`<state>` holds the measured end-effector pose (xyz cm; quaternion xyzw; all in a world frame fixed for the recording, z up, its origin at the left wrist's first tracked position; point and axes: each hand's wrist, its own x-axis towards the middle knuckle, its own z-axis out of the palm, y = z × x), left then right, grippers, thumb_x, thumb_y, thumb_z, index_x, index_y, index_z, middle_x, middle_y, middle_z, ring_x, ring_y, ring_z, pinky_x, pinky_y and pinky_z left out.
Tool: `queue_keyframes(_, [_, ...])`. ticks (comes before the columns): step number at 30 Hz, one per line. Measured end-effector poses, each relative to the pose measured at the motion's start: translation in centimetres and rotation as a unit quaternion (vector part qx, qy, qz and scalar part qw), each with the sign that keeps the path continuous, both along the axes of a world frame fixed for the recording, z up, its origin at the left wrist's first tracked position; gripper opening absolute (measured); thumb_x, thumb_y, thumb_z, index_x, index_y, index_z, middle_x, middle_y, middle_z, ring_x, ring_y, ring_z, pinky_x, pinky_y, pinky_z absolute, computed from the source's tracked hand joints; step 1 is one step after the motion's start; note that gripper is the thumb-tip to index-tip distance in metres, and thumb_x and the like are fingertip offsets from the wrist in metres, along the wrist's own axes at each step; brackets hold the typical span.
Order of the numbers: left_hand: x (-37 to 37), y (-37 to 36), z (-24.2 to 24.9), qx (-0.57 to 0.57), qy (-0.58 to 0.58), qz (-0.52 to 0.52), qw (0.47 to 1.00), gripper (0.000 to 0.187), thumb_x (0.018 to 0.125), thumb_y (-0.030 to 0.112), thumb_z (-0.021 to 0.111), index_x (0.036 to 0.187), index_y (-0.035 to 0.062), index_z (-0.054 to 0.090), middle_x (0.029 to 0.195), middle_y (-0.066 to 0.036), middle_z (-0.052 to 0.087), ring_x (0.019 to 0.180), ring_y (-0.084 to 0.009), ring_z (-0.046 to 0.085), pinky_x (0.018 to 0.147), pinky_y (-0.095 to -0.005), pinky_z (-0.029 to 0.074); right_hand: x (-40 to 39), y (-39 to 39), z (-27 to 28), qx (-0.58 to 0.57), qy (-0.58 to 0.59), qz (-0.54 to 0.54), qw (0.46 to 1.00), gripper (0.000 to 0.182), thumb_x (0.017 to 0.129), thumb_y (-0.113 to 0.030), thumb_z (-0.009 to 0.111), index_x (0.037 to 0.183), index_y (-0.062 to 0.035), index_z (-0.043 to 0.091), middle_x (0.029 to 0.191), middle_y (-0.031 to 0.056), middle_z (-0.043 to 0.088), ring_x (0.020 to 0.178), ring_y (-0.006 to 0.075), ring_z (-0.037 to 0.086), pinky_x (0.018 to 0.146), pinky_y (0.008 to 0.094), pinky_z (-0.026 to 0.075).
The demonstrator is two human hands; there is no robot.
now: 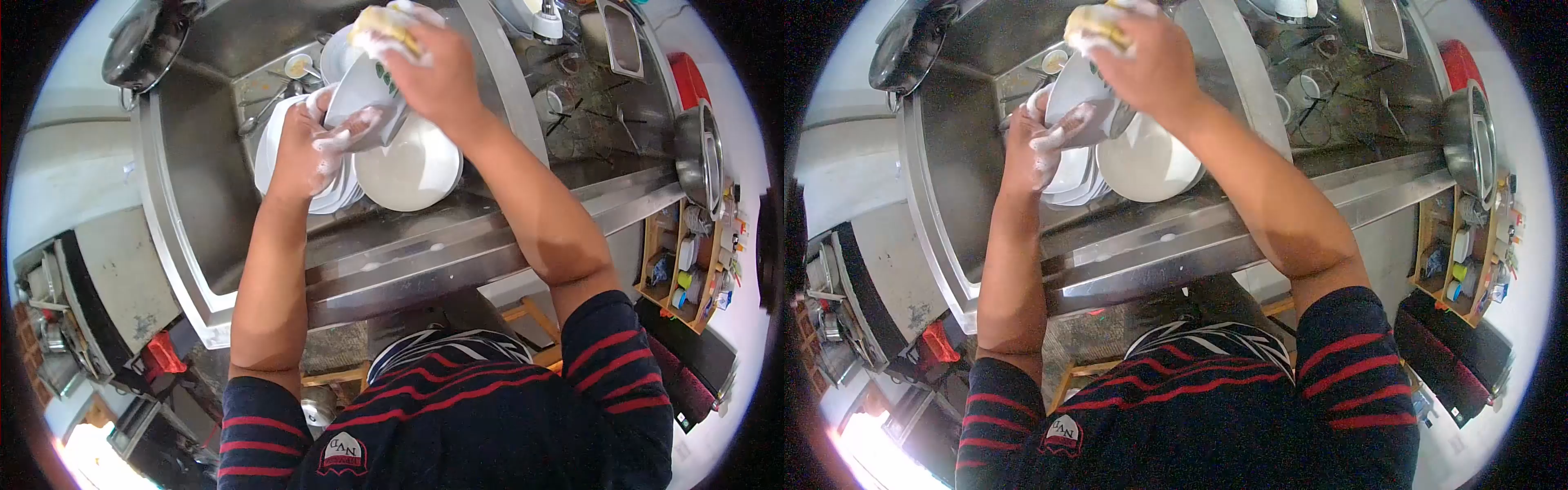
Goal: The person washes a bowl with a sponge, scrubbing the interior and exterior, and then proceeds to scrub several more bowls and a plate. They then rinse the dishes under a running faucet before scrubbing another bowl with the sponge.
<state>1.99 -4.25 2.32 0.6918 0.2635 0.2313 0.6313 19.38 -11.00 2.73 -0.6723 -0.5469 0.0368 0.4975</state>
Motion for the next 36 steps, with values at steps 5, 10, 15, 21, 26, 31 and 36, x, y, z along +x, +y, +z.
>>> queue_keyframes(5, [-1.5,1.9,-3.4,-0.002,-0.159,-0.065,0.985,0.048,0.080,0.018,0.071,0.122,0.0037,0.051,0.113,-0.005,0.060,0.102,-0.0141,0.058,0.084,-0.0300,0.048,-4.6,-0.9,1.6,0.130,-0.184,0.107,0.968,0.036,0.066,-0.034,0.073,0.096,-0.0148,0.070,0.113,0.0110,0.061,0.106,0.0317,0.056,0.088,0.0455,0.046])
queue_keyframes(10, [-0.3,-0.1,0.4,-0.022,0.003,-0.003,1.000,0.032,0.081,0.013,0.071,0.108,0.0002,0.062,0.098,-0.004,0.066,0.089,-0.0133,0.060,0.082,-0.0280,0.047,-1.0,-0.4,0.2,0.075,-0.040,0.056,0.995,0.036,0.072,-0.024,0.068,0.100,0.0004,0.067,0.109,0.0151,0.064,0.096,0.0315,0.062,0.083,0.0376,0.049])
queue_keyframes(15, [-0.8,0.2,0.2,-0.077,-0.045,0.020,0.996,0.040,0.079,0.013,0.070,0.115,-0.0018,0.059,0.106,-0.009,0.064,0.098,-0.0183,0.060,0.090,-0.0332,0.045,1.8,1.6,-1.9,-0.049,0.510,-0.004,0.859,0.031,0.086,-0.026,0.057,0.107,-0.0039,0.063,0.109,0.0088,0.065,0.095,0.0265,0.063,0.084,0.0365,0.050])
queue_keyframes(21, [-1.3,1.4,-0.2,-0.152,-0.188,0.039,0.969,0.038,0.078,0.008,0.068,0.114,-0.0024,0.059,0.108,-0.010,0.064,0.101,-0.0202,0.060,0.094,-0.0349,0.043,0.7,2.3,-2.8,-0.011,0.755,0.038,0.655,0.038,0.092,-0.028,0.047,0.123,-0.0078,0.052,0.115,0.0103,0.060,0.107,0.0242,0.058,0.094,0.0457,0.045])
queue_keyframes(26, [-0.6,-0.2,0.6,-0.142,-0.115,-0.026,0.983,0.037,0.074,0.012,0.077,0.107,0.0017,0.064,0.100,-0.004,0.067,0.090,-0.0139,0.060,0.085,-0.0298,0.046,2.4,1.8,-2.3,0.042,0.771,0.163,0.614,0.038,0.088,-0.033,0.053,0.115,-0.0073,0.060,0.111,0.0153,0.064,0.102,0.0307,0.061,0.090,0.0373,0.048])
queue_keyframes(31, [-0.3,0.1,-0.4,-0.167,-0.065,0.031,0.983,0.043,0.077,0.004,0.070,0.118,0.0005,0.056,0.108,-0.007,0.064,0.095,-0.0175,0.061,0.089,-0.0319,0.047,2.3,2.1,-2.2,0.069,0.676,0.080,0.729,0.033,0.087,-0.028,0.056,0.109,-0.0044,0.061,0.107,0.0123,0.063,0.097,0.0248,0.062,0.085,0.0363,0.049])
queue_keyframes(36, [-0.6,0.3,-0.1,-0.072,0.010,-0.043,0.996,0.038,0.082,0.013,0.070,0.115,0.0021,0.058,0.102,-0.002,0.064,0.093,-0.0135,0.060,0.089,-0.0321,0.047,-0.6,-0.3,2.0,0.087,0.015,0.054,0.995,0.030,0.080,-0.020,0.059,0.106,-0.0064,0.067,0.112,0.0199,0.062,0.106,0.0298,0.059,0.088,0.0369,0.047])
